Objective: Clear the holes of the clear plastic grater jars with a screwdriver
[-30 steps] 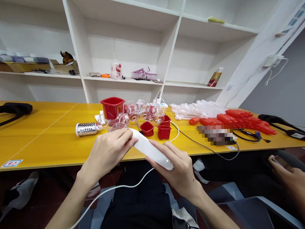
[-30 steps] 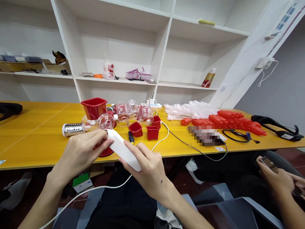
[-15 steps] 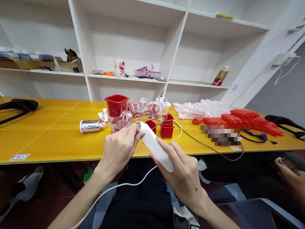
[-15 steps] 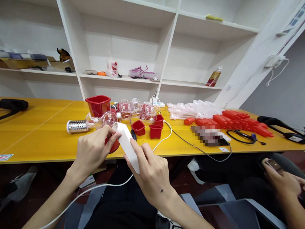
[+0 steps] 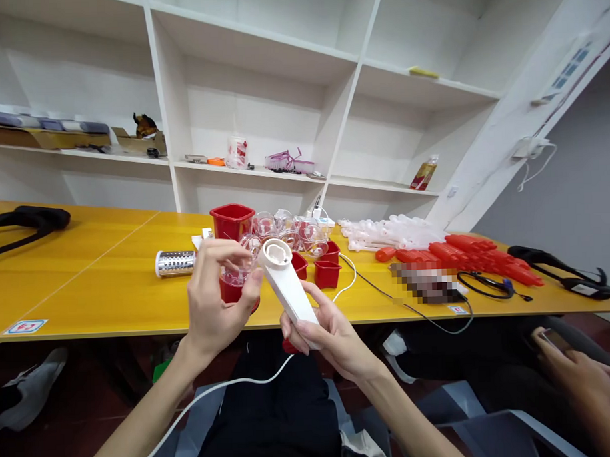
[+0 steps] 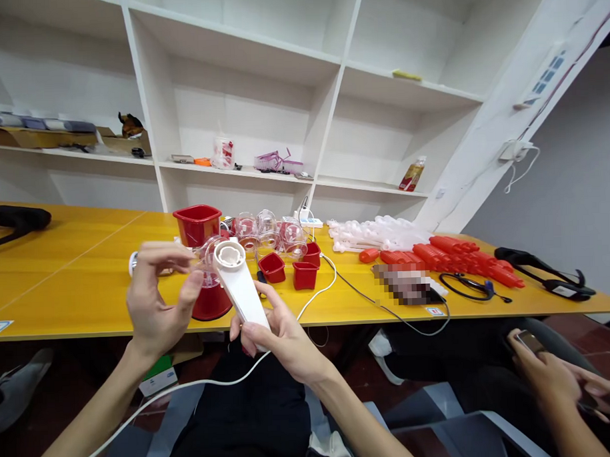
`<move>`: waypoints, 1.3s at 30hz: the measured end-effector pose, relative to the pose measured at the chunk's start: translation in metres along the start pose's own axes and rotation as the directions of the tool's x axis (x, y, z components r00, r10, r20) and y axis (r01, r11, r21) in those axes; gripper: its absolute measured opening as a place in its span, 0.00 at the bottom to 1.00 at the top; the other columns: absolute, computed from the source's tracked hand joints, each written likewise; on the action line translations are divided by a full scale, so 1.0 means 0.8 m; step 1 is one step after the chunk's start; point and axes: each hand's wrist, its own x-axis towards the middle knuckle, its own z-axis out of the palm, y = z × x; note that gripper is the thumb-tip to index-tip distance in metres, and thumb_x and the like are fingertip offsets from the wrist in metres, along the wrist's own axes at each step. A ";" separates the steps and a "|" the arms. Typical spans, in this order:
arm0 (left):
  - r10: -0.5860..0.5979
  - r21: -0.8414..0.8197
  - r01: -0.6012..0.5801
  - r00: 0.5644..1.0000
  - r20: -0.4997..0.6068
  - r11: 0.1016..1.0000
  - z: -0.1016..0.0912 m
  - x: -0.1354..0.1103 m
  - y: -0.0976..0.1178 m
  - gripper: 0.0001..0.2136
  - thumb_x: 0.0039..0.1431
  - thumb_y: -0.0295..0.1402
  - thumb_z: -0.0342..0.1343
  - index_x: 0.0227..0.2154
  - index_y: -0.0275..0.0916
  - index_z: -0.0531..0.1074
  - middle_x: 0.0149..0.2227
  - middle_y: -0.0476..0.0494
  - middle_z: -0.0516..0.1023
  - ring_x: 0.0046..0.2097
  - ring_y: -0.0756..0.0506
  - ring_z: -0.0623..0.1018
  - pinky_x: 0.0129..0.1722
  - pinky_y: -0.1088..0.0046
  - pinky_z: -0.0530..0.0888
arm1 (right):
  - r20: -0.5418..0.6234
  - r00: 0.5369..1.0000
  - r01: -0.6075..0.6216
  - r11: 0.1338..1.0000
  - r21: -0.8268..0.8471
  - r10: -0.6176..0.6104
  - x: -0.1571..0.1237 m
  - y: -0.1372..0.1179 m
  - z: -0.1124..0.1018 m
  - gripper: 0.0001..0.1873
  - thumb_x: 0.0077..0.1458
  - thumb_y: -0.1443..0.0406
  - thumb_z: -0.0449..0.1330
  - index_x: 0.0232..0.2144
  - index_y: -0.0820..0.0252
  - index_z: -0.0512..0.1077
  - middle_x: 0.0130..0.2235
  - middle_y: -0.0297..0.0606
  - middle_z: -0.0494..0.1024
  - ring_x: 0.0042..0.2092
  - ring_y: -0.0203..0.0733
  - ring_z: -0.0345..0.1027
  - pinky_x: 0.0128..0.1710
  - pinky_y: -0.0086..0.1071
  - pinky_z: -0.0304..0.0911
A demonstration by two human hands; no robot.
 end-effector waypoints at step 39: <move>-0.412 -0.244 0.659 0.673 0.615 0.711 0.023 -0.031 0.056 0.20 0.71 0.47 0.41 0.29 0.39 0.63 0.22 0.55 0.61 0.24 0.52 0.62 0.25 0.73 0.59 | 0.330 0.723 0.391 -0.034 -0.920 -0.607 -0.030 -0.012 0.037 0.05 0.67 0.70 0.53 0.36 0.61 0.64 0.27 0.32 0.68 0.27 0.30 0.59 0.29 0.24 0.61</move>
